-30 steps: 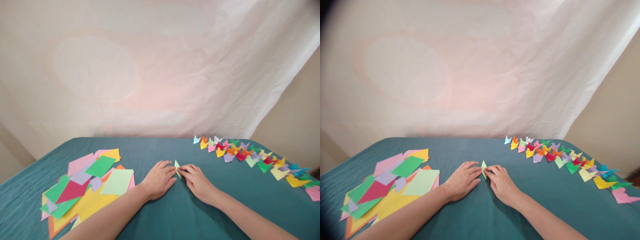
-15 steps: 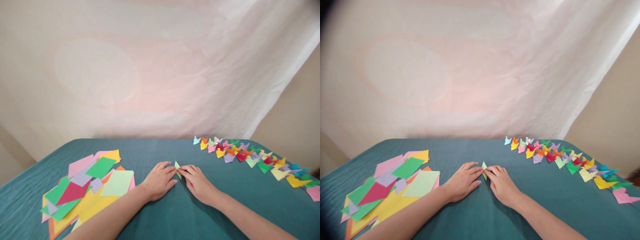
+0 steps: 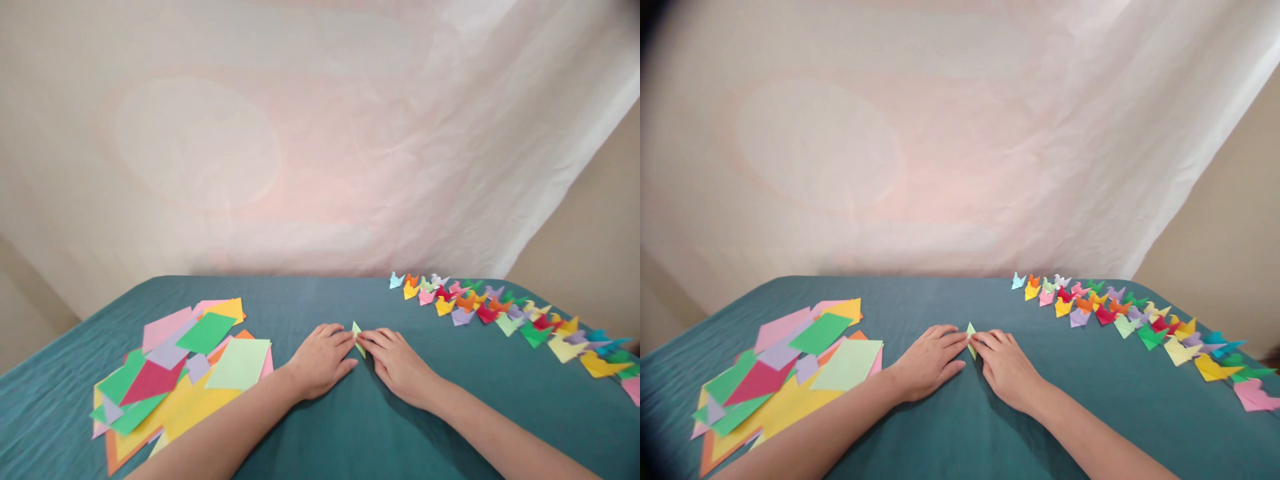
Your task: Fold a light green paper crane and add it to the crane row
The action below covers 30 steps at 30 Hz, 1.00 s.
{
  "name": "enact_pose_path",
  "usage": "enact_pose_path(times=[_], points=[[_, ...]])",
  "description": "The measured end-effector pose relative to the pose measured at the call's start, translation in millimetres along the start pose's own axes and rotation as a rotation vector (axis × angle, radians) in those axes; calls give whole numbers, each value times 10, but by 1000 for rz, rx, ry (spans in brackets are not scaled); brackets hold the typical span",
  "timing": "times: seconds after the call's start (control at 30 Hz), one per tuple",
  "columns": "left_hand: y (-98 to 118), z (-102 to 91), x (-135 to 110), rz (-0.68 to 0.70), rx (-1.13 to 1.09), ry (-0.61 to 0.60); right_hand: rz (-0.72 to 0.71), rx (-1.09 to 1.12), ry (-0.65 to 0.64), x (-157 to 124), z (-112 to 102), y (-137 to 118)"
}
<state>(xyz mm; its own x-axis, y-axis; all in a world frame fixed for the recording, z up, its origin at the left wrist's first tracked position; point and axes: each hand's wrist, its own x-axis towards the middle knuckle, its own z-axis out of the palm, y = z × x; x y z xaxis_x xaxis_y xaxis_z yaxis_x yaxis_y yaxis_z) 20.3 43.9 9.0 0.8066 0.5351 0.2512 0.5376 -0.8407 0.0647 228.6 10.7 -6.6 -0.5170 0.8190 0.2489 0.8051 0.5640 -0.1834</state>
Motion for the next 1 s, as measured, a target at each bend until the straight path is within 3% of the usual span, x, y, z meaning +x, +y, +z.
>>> enact_pose_path(times=[1.0], points=[[41, 50, 15, -34, 96, 22, 11, -72, -64, 17, 7, -39]])
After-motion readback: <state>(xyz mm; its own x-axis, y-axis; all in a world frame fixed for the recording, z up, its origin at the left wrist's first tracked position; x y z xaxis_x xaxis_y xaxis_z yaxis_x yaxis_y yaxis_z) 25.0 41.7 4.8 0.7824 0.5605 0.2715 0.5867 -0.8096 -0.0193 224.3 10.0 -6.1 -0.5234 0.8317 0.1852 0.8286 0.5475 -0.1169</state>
